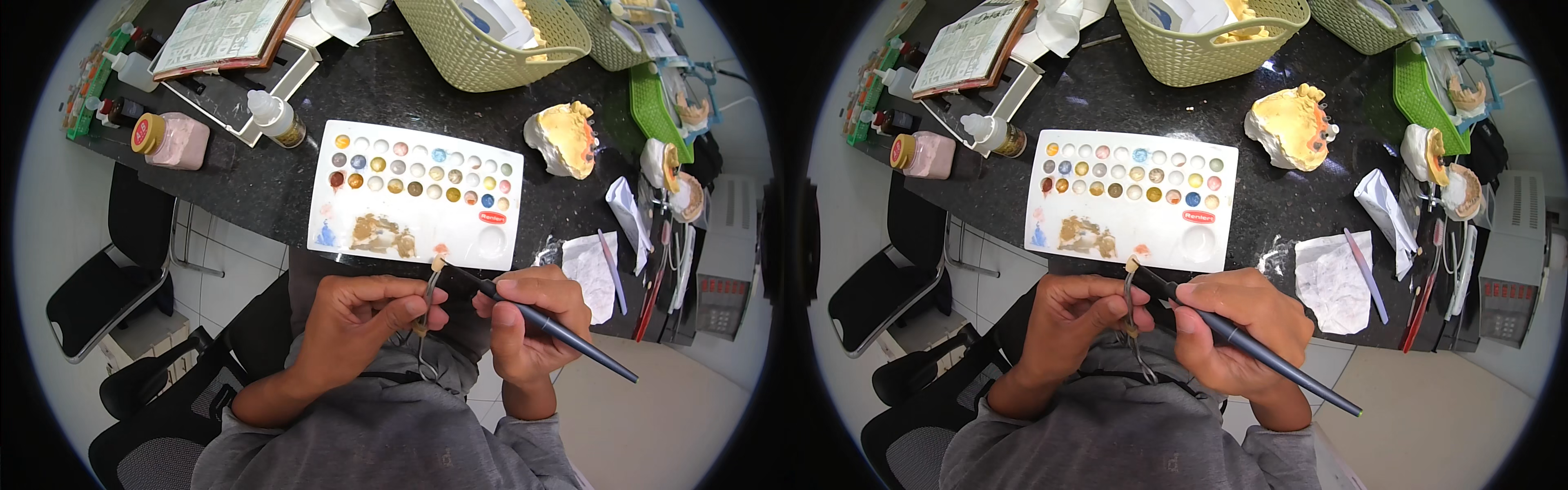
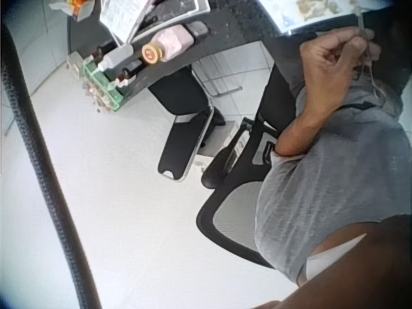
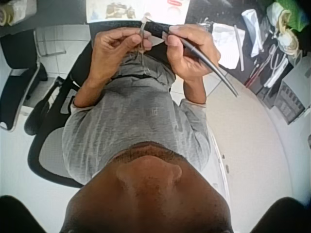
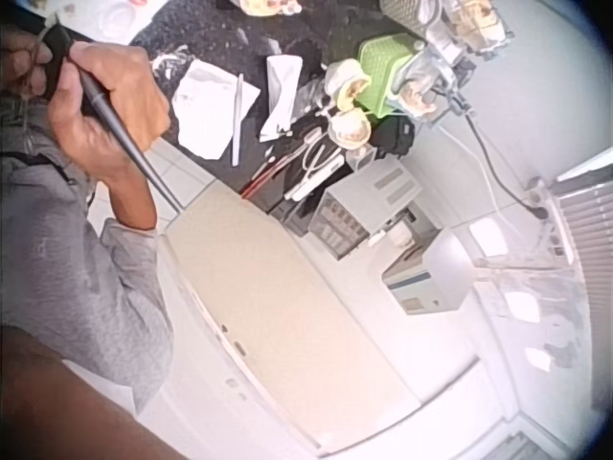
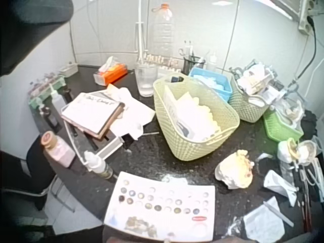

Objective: The person stains an artificial tooth by picking up pigment from a palette with a thin brush and painting it onto the tooth held in a clamp.

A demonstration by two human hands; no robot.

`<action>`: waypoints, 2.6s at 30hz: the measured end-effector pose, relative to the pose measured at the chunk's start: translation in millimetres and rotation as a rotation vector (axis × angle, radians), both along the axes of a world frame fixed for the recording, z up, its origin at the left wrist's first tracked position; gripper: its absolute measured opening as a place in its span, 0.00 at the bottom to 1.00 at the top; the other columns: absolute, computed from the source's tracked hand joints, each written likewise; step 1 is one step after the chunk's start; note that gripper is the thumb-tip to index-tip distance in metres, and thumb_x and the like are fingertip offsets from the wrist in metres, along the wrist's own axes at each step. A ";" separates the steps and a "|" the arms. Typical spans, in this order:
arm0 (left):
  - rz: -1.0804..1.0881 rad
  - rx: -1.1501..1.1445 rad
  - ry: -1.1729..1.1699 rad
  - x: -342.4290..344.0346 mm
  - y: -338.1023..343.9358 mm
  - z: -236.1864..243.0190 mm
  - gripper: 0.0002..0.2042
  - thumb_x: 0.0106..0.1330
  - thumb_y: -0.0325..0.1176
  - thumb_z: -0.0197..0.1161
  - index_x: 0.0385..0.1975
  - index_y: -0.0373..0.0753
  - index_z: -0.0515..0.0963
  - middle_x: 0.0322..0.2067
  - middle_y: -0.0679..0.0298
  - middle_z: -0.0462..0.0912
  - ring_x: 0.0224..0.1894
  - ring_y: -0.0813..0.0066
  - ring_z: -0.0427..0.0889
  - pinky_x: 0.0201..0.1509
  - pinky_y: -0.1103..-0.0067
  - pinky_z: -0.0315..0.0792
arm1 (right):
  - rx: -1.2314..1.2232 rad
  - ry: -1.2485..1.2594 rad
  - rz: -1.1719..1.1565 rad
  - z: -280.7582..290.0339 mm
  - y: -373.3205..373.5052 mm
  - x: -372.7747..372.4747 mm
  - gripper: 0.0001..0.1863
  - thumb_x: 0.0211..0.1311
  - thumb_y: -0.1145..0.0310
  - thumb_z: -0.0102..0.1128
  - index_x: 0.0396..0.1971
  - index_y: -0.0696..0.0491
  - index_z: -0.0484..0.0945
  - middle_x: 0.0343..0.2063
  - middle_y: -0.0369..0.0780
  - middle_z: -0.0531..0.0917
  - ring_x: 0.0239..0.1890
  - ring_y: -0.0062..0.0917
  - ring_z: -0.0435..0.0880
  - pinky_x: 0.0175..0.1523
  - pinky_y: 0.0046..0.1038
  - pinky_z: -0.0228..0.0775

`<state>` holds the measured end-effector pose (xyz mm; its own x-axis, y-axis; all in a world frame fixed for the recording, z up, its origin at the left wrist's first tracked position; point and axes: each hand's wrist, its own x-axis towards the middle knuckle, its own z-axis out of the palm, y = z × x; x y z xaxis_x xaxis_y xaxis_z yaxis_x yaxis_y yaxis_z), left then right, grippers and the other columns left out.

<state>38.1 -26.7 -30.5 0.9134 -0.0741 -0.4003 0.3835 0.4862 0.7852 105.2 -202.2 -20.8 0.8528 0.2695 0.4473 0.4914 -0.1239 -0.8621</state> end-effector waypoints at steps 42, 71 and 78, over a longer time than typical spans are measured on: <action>-0.072 -0.470 0.193 -0.1 10.4 -7.9 0.11 0.66 0.28 0.59 0.42 0.26 0.77 0.31 0.51 0.84 0.34 0.63 0.86 0.39 0.73 0.82 | 0.129 0.092 0.063 1.9 -1.3 5.0 0.06 0.51 0.78 0.63 0.29 0.63 0.77 0.21 0.45 0.82 0.20 0.22 0.82 0.23 0.17 0.73; 0.020 0.151 -0.137 -11.0 -6.8 8.8 0.12 0.63 0.20 0.60 0.46 0.29 0.78 0.35 0.55 0.83 0.40 0.75 0.82 0.44 0.86 0.75 | -0.050 -0.102 -0.232 -3.4 -20.6 1.8 0.06 0.48 0.77 0.62 0.25 0.62 0.75 0.16 0.43 0.79 0.15 0.23 0.77 0.20 0.18 0.66; -0.081 0.385 -0.279 -6.5 -2.7 8.9 0.10 0.61 0.21 0.63 0.42 0.29 0.81 0.35 0.52 0.84 0.40 0.73 0.84 0.44 0.85 0.76 | -0.114 -0.131 -0.204 -4.4 -20.9 2.0 0.06 0.48 0.76 0.62 0.24 0.62 0.75 0.16 0.43 0.79 0.15 0.24 0.77 0.19 0.19 0.67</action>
